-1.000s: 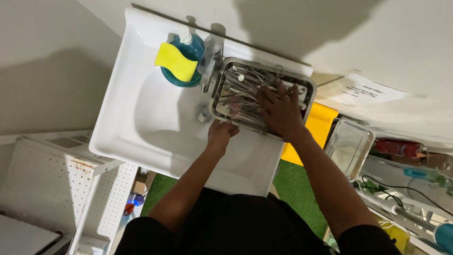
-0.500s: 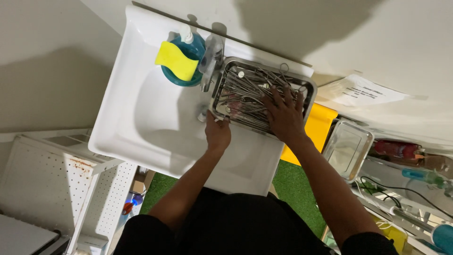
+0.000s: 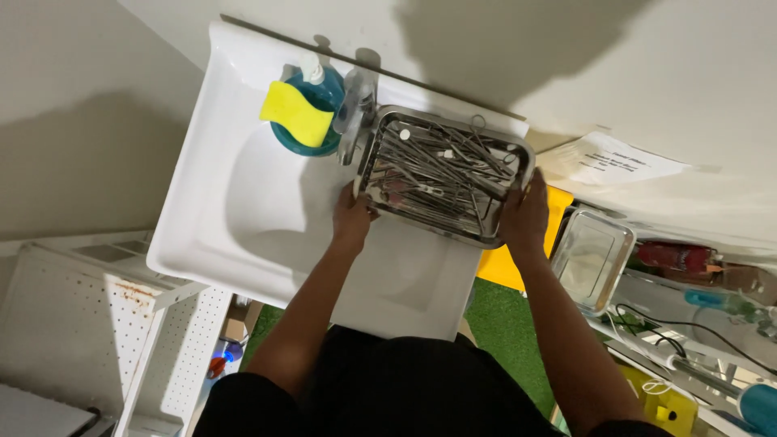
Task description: The person sorts various metal surgical instruments from a tray onto a white cloth on a chair, then moves the empty tray to a sink. The person washes their hands under running water and returns to the chair to continue handling the instruments.
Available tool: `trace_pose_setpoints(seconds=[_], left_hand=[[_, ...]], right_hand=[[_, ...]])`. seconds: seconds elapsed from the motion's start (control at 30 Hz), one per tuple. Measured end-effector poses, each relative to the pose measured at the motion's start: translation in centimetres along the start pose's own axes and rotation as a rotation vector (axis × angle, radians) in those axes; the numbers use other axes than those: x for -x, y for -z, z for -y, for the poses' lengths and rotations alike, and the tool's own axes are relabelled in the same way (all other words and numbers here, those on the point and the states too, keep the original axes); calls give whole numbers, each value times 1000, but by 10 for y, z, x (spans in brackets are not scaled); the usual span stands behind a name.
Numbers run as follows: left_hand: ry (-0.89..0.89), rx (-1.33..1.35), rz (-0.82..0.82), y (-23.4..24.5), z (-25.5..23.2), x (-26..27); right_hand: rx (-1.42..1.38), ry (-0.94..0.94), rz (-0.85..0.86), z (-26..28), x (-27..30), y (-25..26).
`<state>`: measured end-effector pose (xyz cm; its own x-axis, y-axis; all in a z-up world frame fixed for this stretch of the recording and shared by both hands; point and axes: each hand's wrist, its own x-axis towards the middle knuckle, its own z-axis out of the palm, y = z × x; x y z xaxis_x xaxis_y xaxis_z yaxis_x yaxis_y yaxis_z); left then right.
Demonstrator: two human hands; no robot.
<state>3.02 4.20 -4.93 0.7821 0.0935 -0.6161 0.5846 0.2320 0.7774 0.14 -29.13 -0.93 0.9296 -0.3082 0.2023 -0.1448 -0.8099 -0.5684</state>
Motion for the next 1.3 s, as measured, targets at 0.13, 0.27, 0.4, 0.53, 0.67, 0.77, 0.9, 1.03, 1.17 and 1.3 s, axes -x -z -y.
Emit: trace_pose_setpoints(seconds=[0.13,0.27,0.4,0.53,0.67,0.77,0.9,1.03,1.17,1.3], left_hand=[[-42,13,51,4,3,4],[-51,104,91,4,0,9],[-88,205,137,-2,-22,32],[-116,241,161,-7,-20,23],[-89,266,141,-14,-38,24],[-54,301,117,-20,-52,18],[-4,342,90,-19,-35,-2],[26,313,53,-24,-35,-12],[45,304,52,-25,-42,-11],[61,341,86,-21,-39,-21]], right_hand=[[-114,-384,164,29,-4,13],[-147,-297,58,31,-1,12],[-162,-274,-5,10,3,4],[-104,-223,-41,-19,-3,-6],[-118,-223,-47,0,-23,2],[-135,-212,-57,9,-38,4],[-124,-273,-38,9,-48,0],[-132,-264,-34,10,-49,-5],[-173,-255,-23,16,-49,-1],[-169,-242,-43,11,-46,-8]])
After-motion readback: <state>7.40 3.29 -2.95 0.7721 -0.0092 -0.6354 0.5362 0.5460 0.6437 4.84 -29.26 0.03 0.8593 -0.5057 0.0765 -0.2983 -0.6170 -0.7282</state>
